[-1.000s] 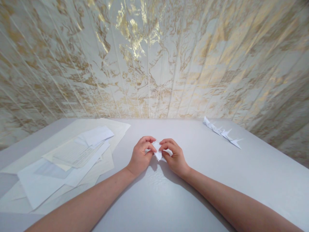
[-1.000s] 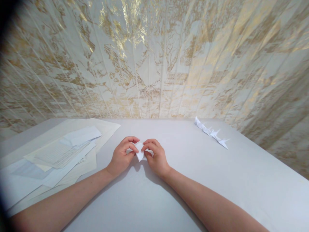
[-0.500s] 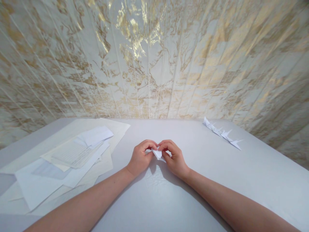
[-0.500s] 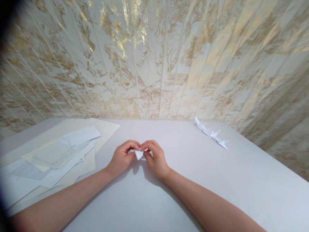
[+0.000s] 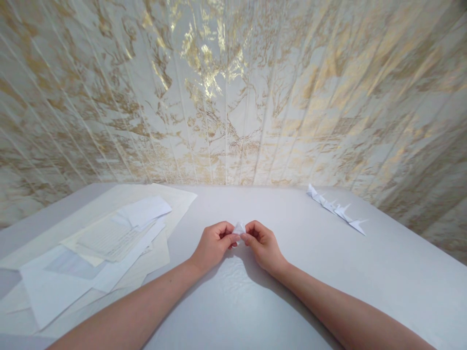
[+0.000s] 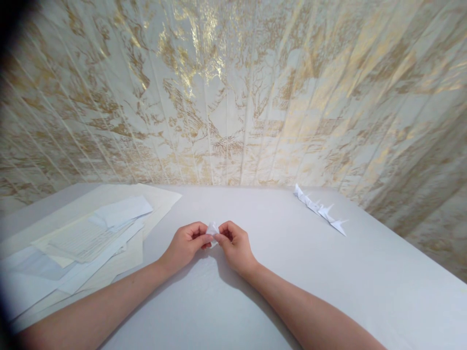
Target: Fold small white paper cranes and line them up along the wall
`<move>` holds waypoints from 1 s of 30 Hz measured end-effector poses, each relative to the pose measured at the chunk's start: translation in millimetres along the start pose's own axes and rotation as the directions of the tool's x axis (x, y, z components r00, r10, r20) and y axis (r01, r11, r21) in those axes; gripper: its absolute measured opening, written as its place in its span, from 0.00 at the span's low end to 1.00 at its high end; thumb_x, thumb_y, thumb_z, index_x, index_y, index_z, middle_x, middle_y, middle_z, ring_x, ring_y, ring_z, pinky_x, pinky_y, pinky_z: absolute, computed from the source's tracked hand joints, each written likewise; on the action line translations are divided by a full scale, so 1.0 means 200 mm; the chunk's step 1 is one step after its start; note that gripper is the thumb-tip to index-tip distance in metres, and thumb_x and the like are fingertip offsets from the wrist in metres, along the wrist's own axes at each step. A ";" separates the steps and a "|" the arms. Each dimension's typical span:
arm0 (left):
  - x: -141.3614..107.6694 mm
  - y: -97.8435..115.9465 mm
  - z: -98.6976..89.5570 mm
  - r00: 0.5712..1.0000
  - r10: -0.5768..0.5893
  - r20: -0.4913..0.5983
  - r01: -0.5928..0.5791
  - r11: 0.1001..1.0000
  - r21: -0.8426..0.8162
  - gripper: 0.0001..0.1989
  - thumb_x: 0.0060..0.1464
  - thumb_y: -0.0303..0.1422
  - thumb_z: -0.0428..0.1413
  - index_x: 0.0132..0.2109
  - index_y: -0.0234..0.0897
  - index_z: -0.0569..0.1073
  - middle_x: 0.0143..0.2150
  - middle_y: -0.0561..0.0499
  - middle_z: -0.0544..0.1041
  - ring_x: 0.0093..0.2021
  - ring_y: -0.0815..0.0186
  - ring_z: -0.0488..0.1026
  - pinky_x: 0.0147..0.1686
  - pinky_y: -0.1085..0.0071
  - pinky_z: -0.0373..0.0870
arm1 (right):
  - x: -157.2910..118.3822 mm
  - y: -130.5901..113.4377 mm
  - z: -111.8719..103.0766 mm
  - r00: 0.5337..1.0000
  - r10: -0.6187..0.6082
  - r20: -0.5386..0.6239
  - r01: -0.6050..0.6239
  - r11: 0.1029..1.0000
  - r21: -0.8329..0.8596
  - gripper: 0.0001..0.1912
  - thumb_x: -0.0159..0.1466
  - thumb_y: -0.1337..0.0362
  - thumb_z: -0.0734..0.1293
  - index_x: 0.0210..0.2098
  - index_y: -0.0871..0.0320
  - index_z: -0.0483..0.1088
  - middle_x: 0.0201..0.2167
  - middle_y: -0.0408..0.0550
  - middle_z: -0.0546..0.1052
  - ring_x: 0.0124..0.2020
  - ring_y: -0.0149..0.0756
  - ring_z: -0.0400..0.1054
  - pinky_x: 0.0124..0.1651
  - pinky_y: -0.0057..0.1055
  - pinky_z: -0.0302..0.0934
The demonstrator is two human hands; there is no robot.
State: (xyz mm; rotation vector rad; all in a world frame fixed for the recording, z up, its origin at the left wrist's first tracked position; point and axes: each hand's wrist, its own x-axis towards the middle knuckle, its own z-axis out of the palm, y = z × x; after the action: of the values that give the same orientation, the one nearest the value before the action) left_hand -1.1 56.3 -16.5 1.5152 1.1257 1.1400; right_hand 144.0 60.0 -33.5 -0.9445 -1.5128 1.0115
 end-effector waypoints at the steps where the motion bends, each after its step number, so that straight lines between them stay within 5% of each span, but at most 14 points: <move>1: 0.00 0.00 0.00 1.000 -0.009 0.003 0.009 1.000 -0.010 0.07 0.42 0.31 0.56 0.21 0.34 0.67 0.17 0.57 0.68 0.19 0.73 0.63 0.22 0.76 0.59 | 0.00 0.00 0.00 1.000 0.017 0.003 -0.017 1.000 0.023 0.06 0.52 0.64 0.64 0.22 0.58 0.62 0.17 0.37 0.62 0.20 0.26 0.55 0.24 0.25 0.50; 7: 0.00 -0.01 0.01 0.998 -0.044 -0.038 0.037 0.984 -0.176 0.13 0.40 0.31 0.58 0.34 0.38 0.63 0.16 0.62 0.67 0.17 0.72 0.65 0.19 0.77 0.62 | 0.00 0.01 0.01 0.999 0.050 0.016 -0.052 0.987 0.149 0.07 0.52 0.63 0.65 0.28 0.57 0.61 0.20 0.36 0.63 0.20 0.26 0.57 0.24 0.24 0.52; 14: 0.00 -0.03 0.01 0.997 0.031 -0.066 -0.040 0.990 -0.132 0.10 0.43 0.32 0.57 0.29 0.37 0.62 0.17 0.61 0.67 0.18 0.73 0.67 0.20 0.77 0.64 | -0.01 0.02 0.01 0.999 -0.047 0.002 0.047 0.997 0.060 0.07 0.55 0.63 0.64 0.32 0.56 0.61 0.22 0.37 0.64 0.22 0.26 0.58 0.24 0.24 0.53; 30: 0.00 0.00 0.00 1.000 -0.004 -0.022 -0.001 0.974 -0.229 0.10 0.41 0.28 0.57 0.34 0.35 0.66 0.20 0.59 0.69 0.22 0.73 0.66 0.25 0.76 0.60 | 0.01 0.00 0.00 0.997 0.076 0.006 -0.075 0.971 0.225 0.11 0.51 0.59 0.69 0.28 0.57 0.63 0.22 0.39 0.68 0.22 0.27 0.61 0.25 0.25 0.57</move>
State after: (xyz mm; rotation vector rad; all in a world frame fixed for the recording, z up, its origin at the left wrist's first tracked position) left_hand -1.4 57.0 -17.3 1.3265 0.9727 1.2429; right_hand 142.9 60.8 -32.6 -0.8462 -1.3355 1.2086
